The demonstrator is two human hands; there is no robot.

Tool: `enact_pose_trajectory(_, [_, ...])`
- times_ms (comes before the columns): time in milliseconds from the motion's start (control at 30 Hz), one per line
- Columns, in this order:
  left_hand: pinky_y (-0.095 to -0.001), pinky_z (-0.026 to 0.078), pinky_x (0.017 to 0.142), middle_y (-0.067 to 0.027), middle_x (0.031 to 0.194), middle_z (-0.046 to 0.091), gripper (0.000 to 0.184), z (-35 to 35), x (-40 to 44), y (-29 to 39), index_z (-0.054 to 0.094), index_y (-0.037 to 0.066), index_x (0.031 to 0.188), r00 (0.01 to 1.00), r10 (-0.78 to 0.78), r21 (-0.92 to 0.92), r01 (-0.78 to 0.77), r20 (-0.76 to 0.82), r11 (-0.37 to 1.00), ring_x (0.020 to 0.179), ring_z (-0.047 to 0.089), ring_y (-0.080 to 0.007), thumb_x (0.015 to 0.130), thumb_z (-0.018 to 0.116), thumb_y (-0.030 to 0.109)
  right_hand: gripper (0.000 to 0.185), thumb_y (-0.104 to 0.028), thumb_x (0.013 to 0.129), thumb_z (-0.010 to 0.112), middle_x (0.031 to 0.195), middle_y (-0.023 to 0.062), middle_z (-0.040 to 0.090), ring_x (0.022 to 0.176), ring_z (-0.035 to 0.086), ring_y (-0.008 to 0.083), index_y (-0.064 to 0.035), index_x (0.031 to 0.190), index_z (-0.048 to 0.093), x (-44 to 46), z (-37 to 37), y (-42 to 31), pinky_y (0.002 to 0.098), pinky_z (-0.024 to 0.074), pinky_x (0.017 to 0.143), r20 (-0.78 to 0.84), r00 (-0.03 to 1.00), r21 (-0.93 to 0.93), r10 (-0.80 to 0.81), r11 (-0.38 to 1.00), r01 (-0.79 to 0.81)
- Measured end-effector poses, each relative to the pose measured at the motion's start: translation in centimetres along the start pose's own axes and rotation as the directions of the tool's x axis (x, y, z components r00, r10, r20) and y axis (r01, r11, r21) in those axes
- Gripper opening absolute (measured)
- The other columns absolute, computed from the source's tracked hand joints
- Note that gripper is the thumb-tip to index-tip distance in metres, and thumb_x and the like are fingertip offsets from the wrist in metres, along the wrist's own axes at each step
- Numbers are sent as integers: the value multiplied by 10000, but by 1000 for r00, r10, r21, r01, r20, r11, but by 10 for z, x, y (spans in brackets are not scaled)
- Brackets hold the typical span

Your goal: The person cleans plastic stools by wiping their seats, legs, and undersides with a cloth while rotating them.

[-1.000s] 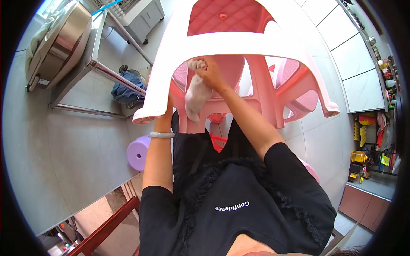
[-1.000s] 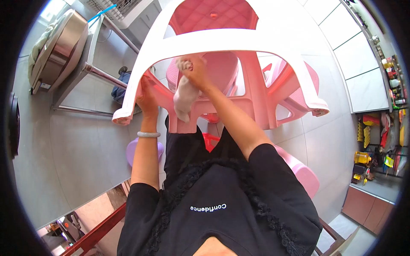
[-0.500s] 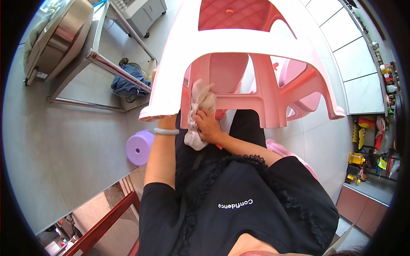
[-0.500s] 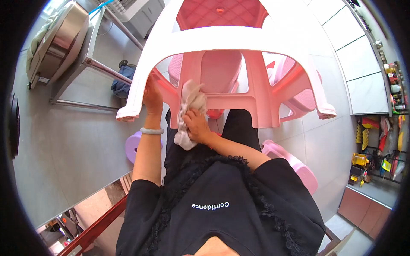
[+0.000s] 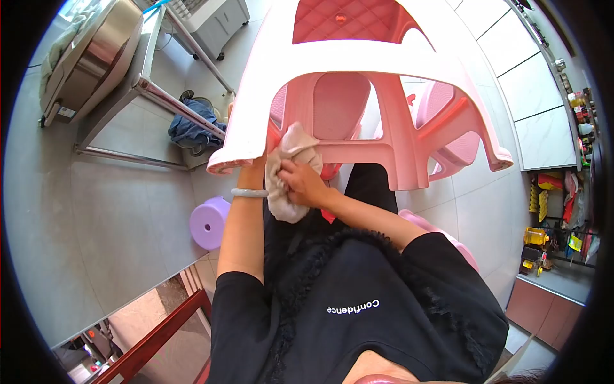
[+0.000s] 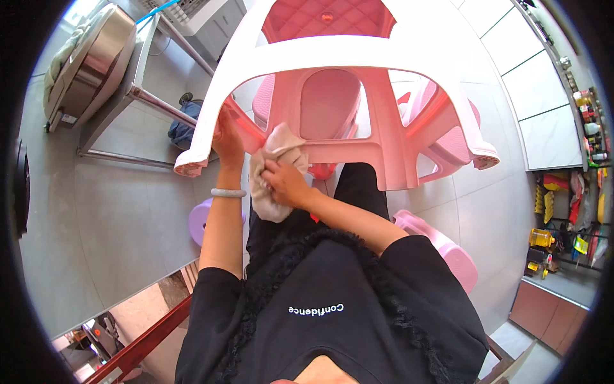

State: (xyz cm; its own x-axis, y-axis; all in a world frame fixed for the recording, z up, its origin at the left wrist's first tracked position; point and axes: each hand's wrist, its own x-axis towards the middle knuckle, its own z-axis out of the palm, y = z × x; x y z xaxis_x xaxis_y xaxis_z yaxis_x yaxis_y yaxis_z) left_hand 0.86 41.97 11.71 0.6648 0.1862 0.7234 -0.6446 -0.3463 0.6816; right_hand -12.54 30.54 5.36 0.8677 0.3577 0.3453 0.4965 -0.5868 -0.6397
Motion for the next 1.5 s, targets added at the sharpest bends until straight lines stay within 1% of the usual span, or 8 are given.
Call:
enact_pose_trajectory(167, [-299, 482, 808, -99, 1010, 681, 235, 1, 5, 20, 644, -48, 1121, 993, -115, -192, 116, 18, 974, 893, 622, -175, 1000, 540, 125, 367, -50, 640, 655, 1037, 83, 595, 898, 571, 326, -83, 1004, 625, -29, -5, -26, 419, 481, 768, 89, 983, 70, -158, 986, 153])
enact_pose_trajectory(433, [-290, 474, 822, -75, 1038, 673, 248, 0, 6, 12, 641, -35, 1147, 999, 47, 1, -47, 24, 999, 931, 601, -145, 1005, 536, 140, 490, -97, 654, 702, 1086, 166, 606, 1038, 580, 367, -27, 1128, 601, -42, -30, 30, 437, 457, 923, -271, 746, 395, 609, 777, -490])
enact_pose_trajectory(533, [-288, 472, 835, -75, 1052, 670, 249, -1, 8, 12, 640, -34, 1153, 997, -67, -95, 71, 49, 993, 946, 600, -146, 1006, 534, 138, 460, -112, 662, 695, 1075, 167, 602, 1022, 574, 379, -17, 1100, 594, -38, -6, 70, 467, 455, 902, -320, 852, 78, 415, 907, -413])
enact_pose_trajectory(800, [-291, 477, 841, -71, 1075, 663, 255, -2, -6, -9, 634, -41, 1148, 995, -98, 78, 97, 19, 992, 967, 603, -152, 998, 554, 149, 514, -105, 653, 688, 1041, 140, 637, 997, 617, 318, -39, 1153, 588, -58, -19, 28, 382, 475, 901, 169, 728, 407, 665, 625, -666])
enact_pose_trajectory(967, [-286, 488, 815, -64, 1059, 664, 255, -6, -4, -14, 638, -40, 1133, 992, -96, 118, 85, 85, 989, 942, 611, -147, 990, 572, 161, 588, -71, 669, 689, 1065, 76, 625, 1031, 596, 173, -18, 1238, 550, -76, -137, -8, 304, 473, 906, -38, 651, 794, 758, 418, -441])
enact_pose_trajectory(1167, [-286, 491, 812, -61, 1024, 666, 242, -3, 1, -3, 641, -44, 1102, 991, -74, 25, 72, 112, 997, 917, 612, -137, 987, 573, 158, 629, 14, 713, 641, 1219, 102, 549, 1061, 577, 195, -17, 1315, 460, -160, -212, 41, 326, 483, 901, -657, 241, 601, 715, 689, -405])
enact_pose_trajectory(1333, [-310, 509, 834, -119, 1010, 672, 300, -3, 8, 39, 600, -40, 1123, 810, -438, -372, 574, 390, 730, 919, 650, -199, 994, 554, 227, 489, 30, 729, 627, 1081, 90, 596, 983, 596, 180, -13, 1204, 521, -142, -252, 46, 327, 497, 860, -289, 418, 877, 861, 413, -246])
enact_pose_trajectory(1500, [-334, 528, 786, -135, 915, 679, 468, 13, 30, 63, 628, -64, 1041, 905, -271, -366, 386, 327, 847, 833, 667, -213, 989, 534, 392, 339, 39, 768, 585, 995, 67, 615, 899, 616, 159, -17, 1101, 558, -138, -249, 65, 304, 519, 774, -276, 461, 844, 843, 443, -303])
